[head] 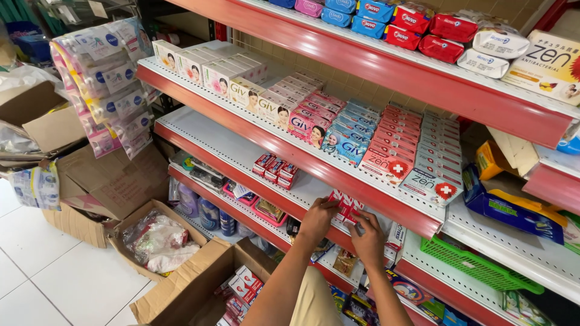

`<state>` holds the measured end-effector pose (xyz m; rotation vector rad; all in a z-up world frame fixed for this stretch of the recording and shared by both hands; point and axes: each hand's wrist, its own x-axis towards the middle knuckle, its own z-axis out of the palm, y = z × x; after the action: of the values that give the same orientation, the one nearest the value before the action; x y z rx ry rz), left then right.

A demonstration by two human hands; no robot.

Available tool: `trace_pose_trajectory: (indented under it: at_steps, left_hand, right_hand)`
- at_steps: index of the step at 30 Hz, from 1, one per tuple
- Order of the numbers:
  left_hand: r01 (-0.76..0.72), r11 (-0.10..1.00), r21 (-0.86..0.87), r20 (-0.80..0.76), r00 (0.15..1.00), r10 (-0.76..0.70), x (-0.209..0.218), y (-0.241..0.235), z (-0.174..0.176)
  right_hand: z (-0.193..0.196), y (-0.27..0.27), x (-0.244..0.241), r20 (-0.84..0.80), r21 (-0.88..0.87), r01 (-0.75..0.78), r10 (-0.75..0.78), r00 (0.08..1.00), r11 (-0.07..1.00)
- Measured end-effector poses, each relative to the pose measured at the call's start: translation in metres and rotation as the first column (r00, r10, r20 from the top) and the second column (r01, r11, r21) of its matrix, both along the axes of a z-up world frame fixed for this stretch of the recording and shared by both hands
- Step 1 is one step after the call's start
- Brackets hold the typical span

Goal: The person sits on the floor of a store aisle and takes toothpaste boxes out of a cardboard box. They wipe each box with a cloth, scan it with a handheld barcode scanner, and place the boxes onto the shelf in front of them.

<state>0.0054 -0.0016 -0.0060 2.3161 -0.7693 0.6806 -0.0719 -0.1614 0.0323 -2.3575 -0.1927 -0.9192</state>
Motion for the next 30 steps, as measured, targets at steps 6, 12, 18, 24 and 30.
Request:
trace_pose_trajectory:
  at_steps: [6,12,18,24,30]
  left_hand:
    - [0.011,0.999,0.030,0.012,1.000,-0.012,0.009,-0.003,-0.008]
    - [0.077,0.977,-0.201,0.019,0.997,-0.075,-0.064,0.076,0.056]
    - [-0.579,0.800,-0.157,-0.214,0.811,0.545,-0.206,0.311,0.000]
    - [-0.813,0.582,0.029,-0.606,0.449,0.657,-0.322,0.388,-0.068]
    - [-0.829,0.556,0.064,-0.757,0.323,0.569,-0.299,0.404,-0.064]
  right_hand:
    - [-0.006,-0.003,0.004,-0.034,-0.001,0.023,-0.023,0.999,1.000]
    - [0.007,0.005,-0.010,0.276,-0.157,0.012,0.032,0.961,0.987]
    - [-0.033,0.091,-0.059,-0.179,0.076,-0.436,0.443,0.879,0.897]
    - [-0.160,0.214,-0.032,-0.805,0.255,-0.776,0.571,0.160,0.577]
    - [-0.406,0.270,-0.036,-0.934,0.203,-0.853,0.356,-0.021,0.481]
